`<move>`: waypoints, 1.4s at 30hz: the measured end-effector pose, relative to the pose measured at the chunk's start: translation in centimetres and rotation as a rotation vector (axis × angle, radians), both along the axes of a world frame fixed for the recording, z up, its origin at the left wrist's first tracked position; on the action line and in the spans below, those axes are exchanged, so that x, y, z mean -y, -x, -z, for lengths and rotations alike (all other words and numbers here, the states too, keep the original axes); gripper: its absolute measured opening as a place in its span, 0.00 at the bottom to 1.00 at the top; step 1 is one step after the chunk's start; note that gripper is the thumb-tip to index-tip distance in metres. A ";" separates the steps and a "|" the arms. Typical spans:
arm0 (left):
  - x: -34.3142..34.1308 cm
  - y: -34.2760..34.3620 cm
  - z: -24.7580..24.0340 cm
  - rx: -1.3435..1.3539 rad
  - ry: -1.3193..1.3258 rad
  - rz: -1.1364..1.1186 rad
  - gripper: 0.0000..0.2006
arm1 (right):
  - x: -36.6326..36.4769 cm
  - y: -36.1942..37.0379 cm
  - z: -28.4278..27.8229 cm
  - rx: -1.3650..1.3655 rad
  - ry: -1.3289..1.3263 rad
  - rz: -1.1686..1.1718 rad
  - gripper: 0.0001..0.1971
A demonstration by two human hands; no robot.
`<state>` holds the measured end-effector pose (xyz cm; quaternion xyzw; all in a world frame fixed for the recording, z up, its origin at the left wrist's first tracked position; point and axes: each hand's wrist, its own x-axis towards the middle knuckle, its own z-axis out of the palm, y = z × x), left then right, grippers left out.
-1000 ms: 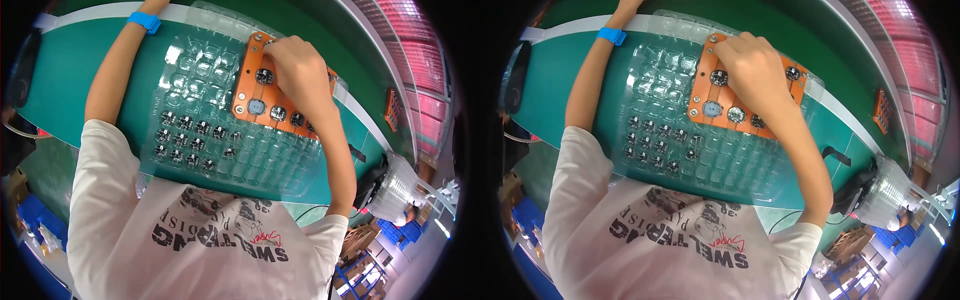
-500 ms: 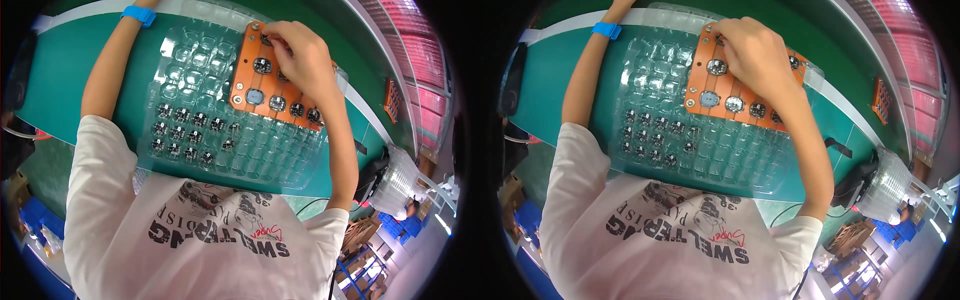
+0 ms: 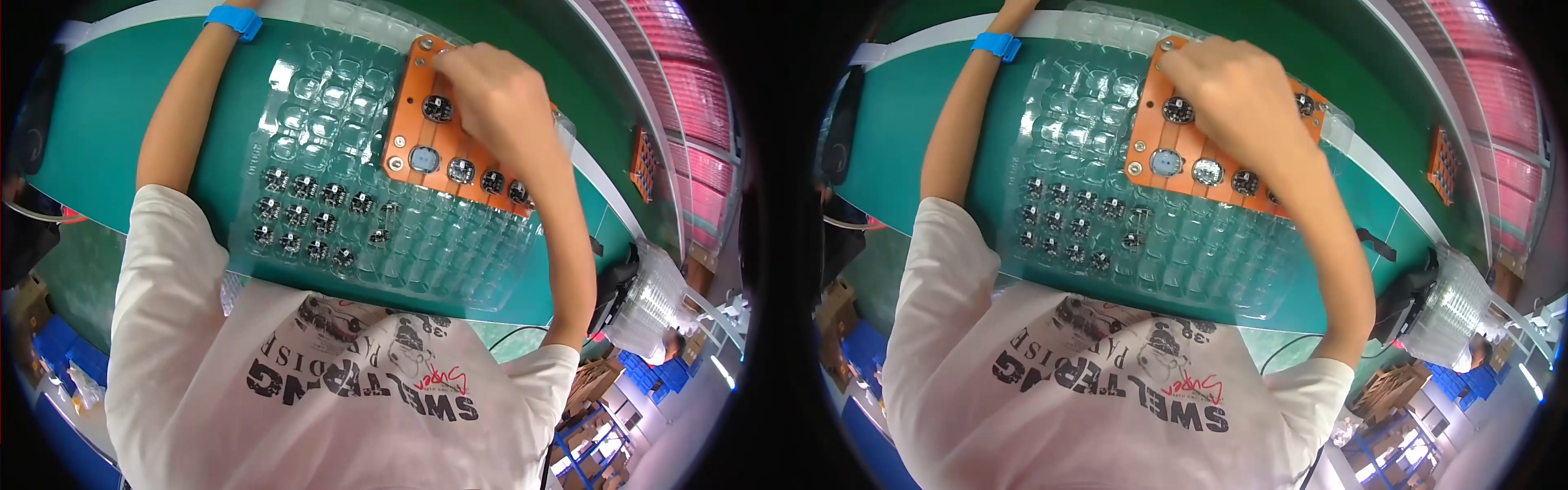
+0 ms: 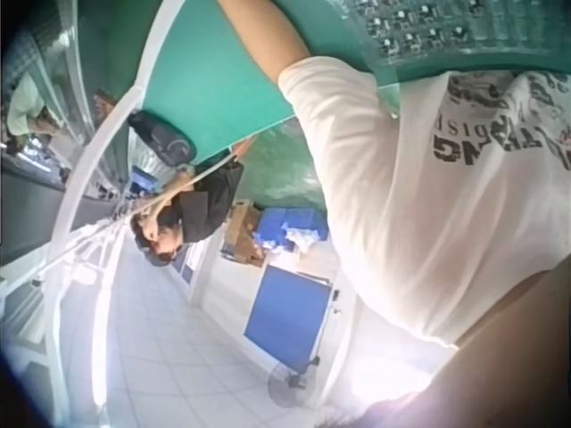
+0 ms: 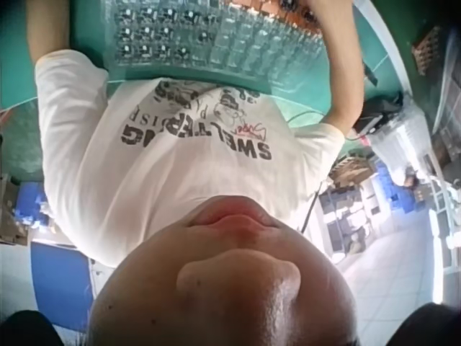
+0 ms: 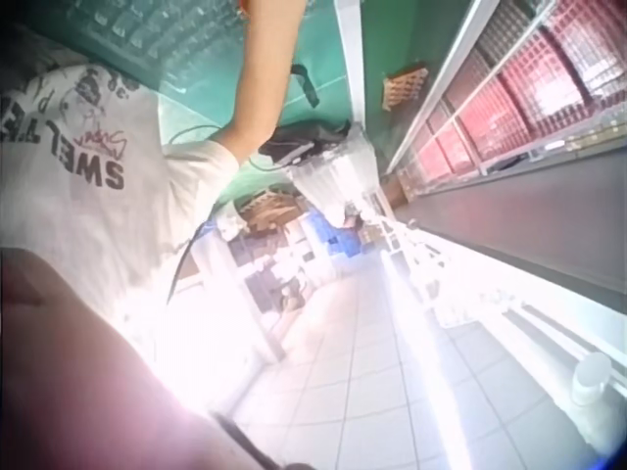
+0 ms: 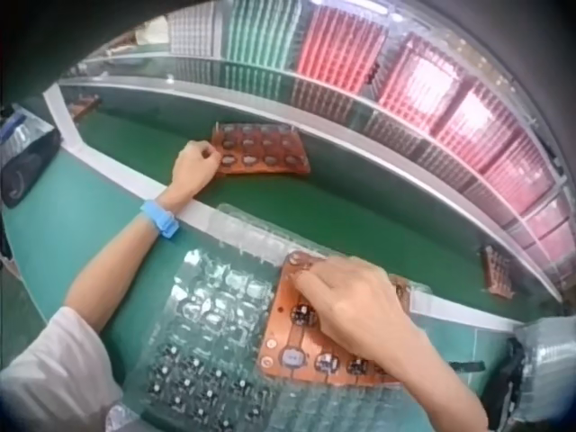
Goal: Placing small electronic components from a plastic tray onto a circuit board template.
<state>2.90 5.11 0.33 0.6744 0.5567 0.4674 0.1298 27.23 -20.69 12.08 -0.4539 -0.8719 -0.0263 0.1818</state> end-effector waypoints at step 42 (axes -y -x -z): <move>-5.6 11.5 0.1 -0.618 -0.263 0.397 0.10 | 13.5 7.0 0.4 0.067 0.693 -0.175 0.07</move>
